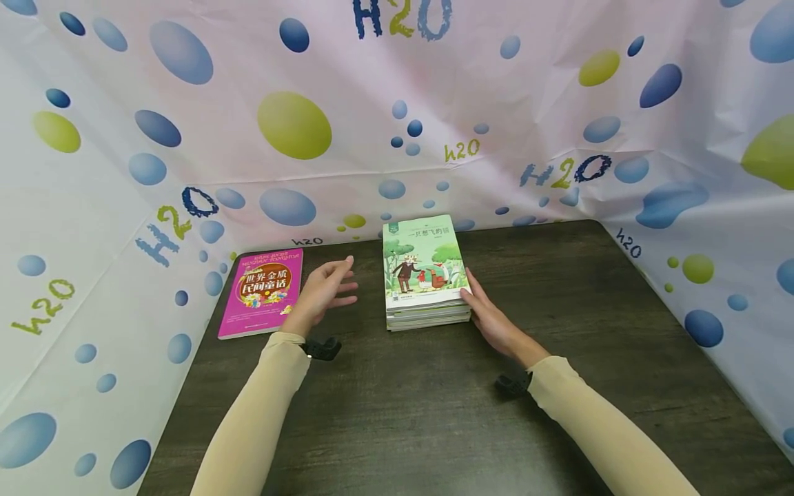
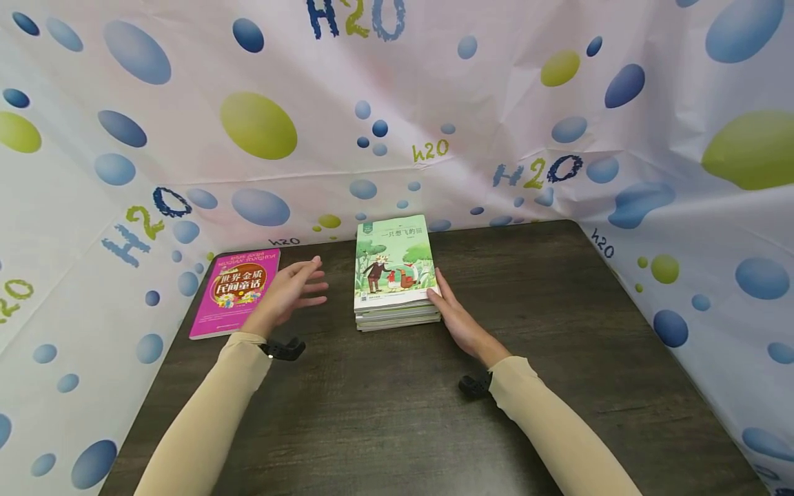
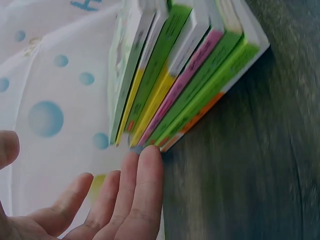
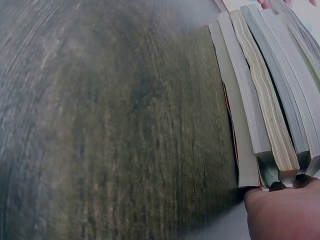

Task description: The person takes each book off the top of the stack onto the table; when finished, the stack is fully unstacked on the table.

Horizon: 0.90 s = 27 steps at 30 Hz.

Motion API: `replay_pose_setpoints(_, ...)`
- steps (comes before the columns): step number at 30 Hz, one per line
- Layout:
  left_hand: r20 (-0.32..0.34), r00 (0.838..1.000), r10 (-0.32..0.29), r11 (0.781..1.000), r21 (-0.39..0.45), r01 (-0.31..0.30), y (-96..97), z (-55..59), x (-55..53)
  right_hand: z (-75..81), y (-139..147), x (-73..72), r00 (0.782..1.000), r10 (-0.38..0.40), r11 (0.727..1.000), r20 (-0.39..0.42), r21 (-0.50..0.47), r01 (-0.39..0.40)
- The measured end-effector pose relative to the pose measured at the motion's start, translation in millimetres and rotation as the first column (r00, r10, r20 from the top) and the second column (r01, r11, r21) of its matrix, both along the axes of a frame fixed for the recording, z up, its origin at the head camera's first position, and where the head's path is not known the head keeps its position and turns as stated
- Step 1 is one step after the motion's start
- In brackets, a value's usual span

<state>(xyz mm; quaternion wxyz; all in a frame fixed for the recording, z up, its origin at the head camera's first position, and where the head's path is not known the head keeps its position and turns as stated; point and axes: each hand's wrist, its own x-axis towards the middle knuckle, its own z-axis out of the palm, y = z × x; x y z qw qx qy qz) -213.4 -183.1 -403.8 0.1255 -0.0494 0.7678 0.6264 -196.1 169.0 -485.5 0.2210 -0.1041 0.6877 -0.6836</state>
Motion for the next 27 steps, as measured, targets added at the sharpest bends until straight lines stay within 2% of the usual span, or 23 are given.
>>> replay_pose_setpoints(4, 0.004, 1.000, -0.018, 1.000, -0.019, 0.018, 15.3, -7.5, -1.7, -0.8, 0.6, 0.7, 1.000, -0.008, 1.000, 0.018, -0.014, 0.008)
replay_pose_setpoints(11, 0.044, 0.999, -0.006, 1.000, -0.028, 0.008, 42.3, -19.3, -5.7, 0.3, 0.5, 1.5, 0.999, -0.031, 0.998, 0.035, -0.046, 0.033)
replay_pose_setpoints(15, 0.056, 0.998, -0.001, 0.998, -0.062, 0.004, 53.5, -23.1, -7.2, 0.1, -2.0, 0.5, 0.998, -0.059, 0.995, 0.023, -0.080, 0.061)
replay_pose_setpoints(20, 0.053, 0.999, 0.009, 0.992, -0.123, -0.003, 60.5, -26.5, -6.8, -0.6, -5.8, -0.9, 0.996, -0.093, 0.990, 0.011, -0.105, 0.094)
replay_pose_setpoints(27, 0.044, 0.999, -0.003, 0.989, -0.148, 0.010, 63.7, -32.1, -5.6, -3.9, -5.2, -4.3, 0.993, -0.116, 0.983, 0.028, -0.138, 0.119)
